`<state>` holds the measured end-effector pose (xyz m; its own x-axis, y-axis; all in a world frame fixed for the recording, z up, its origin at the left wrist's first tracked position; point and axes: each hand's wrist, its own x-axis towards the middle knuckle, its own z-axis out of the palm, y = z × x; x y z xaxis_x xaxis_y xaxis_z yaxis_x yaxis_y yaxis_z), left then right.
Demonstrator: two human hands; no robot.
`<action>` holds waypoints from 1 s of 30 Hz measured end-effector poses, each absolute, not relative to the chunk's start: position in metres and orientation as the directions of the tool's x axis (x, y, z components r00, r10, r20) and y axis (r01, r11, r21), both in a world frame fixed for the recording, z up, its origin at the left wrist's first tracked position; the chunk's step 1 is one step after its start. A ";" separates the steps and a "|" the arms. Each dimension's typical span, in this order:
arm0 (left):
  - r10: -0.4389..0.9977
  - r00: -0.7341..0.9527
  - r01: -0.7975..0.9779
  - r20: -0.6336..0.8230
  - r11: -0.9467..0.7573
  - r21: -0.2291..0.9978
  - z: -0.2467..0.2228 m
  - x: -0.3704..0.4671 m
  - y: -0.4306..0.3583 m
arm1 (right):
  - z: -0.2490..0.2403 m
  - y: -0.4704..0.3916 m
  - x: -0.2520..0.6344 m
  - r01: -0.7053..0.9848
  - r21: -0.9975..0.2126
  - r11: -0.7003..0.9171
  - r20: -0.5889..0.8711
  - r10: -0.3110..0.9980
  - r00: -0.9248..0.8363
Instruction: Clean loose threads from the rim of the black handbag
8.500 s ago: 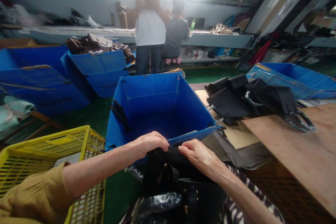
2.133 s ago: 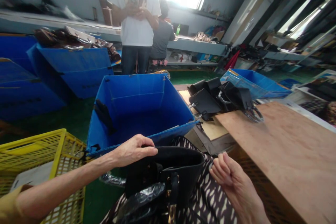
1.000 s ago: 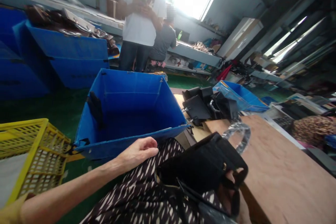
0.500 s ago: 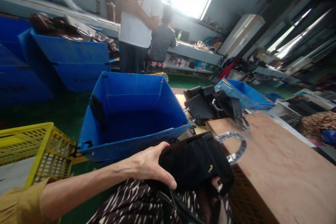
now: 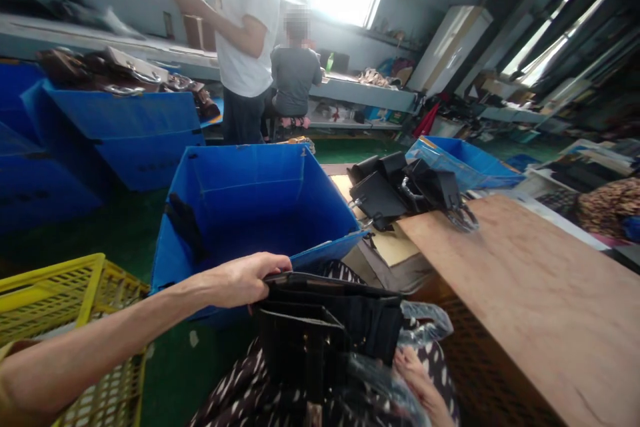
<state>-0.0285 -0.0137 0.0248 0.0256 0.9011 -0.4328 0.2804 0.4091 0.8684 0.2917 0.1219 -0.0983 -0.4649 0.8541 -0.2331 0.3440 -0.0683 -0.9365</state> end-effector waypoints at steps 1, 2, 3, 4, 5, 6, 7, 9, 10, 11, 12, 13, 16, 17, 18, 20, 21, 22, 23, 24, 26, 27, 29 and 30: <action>0.894 0.032 0.295 -0.446 0.418 0.859 0.026 -0.029 -0.014 | -0.098 0.127 0.299 0.306 -0.937 -0.171 -0.294 0.858 -0.421; 0.892 0.031 0.312 -0.450 0.419 0.852 0.026 -0.028 -0.013 | -0.094 0.133 0.305 0.266 -0.932 -0.246 -0.332 0.874 -0.354; 0.894 0.026 0.332 -0.448 0.415 0.847 0.026 -0.026 -0.012 | -0.087 0.138 0.311 0.245 -0.934 -0.261 -0.321 0.913 -0.252; 0.896 0.022 0.353 -0.443 0.408 0.842 0.026 -0.024 -0.010 | -0.077 0.142 0.314 0.254 -0.943 -0.215 -0.256 0.957 -0.139; 0.898 0.020 0.374 -0.439 0.400 0.837 0.027 -0.022 -0.008 | -0.063 0.145 0.316 0.287 -0.951 -0.117 -0.142 0.988 -0.067; 0.900 0.022 0.393 -0.435 0.393 0.831 0.027 -0.020 -0.006 | -0.047 0.146 0.315 0.375 -0.927 0.010 -0.012 0.998 -0.057; 0.901 0.025 0.410 -0.433 0.386 0.826 0.028 -0.018 -0.004 | -0.029 0.146 0.312 0.468 -0.874 0.130 0.065 0.986 -0.152; 0.902 0.036 0.438 -0.431 0.373 0.818 0.030 -0.015 -0.001 | 0.003 0.145 0.298 0.531 -0.764 0.365 0.171 0.910 -0.379; 0.901 0.041 0.448 -0.431 0.369 0.814 0.032 -0.014 -0.001 | 0.015 0.144 0.289 0.549 -0.694 0.466 0.162 0.844 -0.511; 0.900 0.045 0.455 -0.433 0.367 0.811 0.033 -0.013 0.000 | 0.023 0.144 0.279 0.544 -0.637 0.547 0.174 0.789 -0.589; 0.899 0.048 0.460 -0.435 0.366 0.809 0.035 -0.012 -0.001 | 0.029 0.146 0.269 0.519 -0.589 0.620 0.183 0.728 -0.661; 0.899 0.050 0.464 -0.434 0.364 0.807 0.036 -0.011 -0.001 | 0.031 0.148 0.260 0.496 -0.555 0.668 0.174 0.676 -0.716; 0.911 0.053 0.475 -0.410 0.338 0.812 0.040 -0.009 -0.003 | 0.028 0.162 0.238 0.442 -0.530 0.724 0.115 0.578 -0.808; 0.914 0.057 0.479 -0.401 0.327 0.815 0.042 -0.009 -0.004 | 0.027 0.168 0.233 0.439 -0.542 0.717 0.083 0.565 -0.821; 0.917 0.061 0.482 -0.395 0.320 0.816 0.043 -0.009 -0.004 | 0.027 0.172 0.229 0.439 -0.558 0.704 0.046 0.554 -0.831; 0.917 0.067 0.486 -0.394 0.315 0.815 0.045 -0.010 -0.004 | 0.028 0.178 0.222 0.427 -0.598 0.679 -0.051 0.499 -0.865; 0.915 0.075 0.481 -0.397 0.315 0.818 0.047 -0.012 -0.004 | 0.030 0.180 0.220 0.413 -0.624 0.663 -0.093 0.462 -0.882; 0.912 0.089 0.471 -0.400 0.316 0.824 0.048 -0.014 -0.004 | 0.031 0.180 0.219 0.398 -0.653 0.645 -0.123 0.429 -0.895; 0.910 0.105 0.459 -0.402 0.314 0.831 0.049 -0.016 -0.004 | 0.032 0.180 0.218 0.388 -0.681 0.622 -0.143 0.406 -0.903; 0.907 0.124 0.450 -0.402 0.310 0.838 0.050 -0.019 -0.004 | 0.032 0.179 0.218 0.384 -0.707 0.594 -0.155 0.400 -0.903; 0.906 0.152 0.462 -0.396 0.289 0.839 0.051 -0.025 -0.003 | 0.031 0.177 0.219 0.396 -0.747 0.534 -0.171 0.422 -0.890; 0.907 0.155 0.485 -0.392 0.276 0.830 0.051 -0.028 -0.003 | 0.029 0.176 0.221 0.404 -0.760 0.509 -0.181 0.431 -0.884; 0.910 0.150 0.537 -0.387 0.254 0.805 0.050 -0.032 -0.003 | 0.026 0.175 0.223 0.413 -0.778 0.474 -0.194 0.444 -0.875; 0.910 0.149 0.553 -0.387 0.248 0.795 0.049 -0.034 -0.003 | 0.025 0.173 0.224 0.411 -0.785 0.464 -0.192 0.449 -0.873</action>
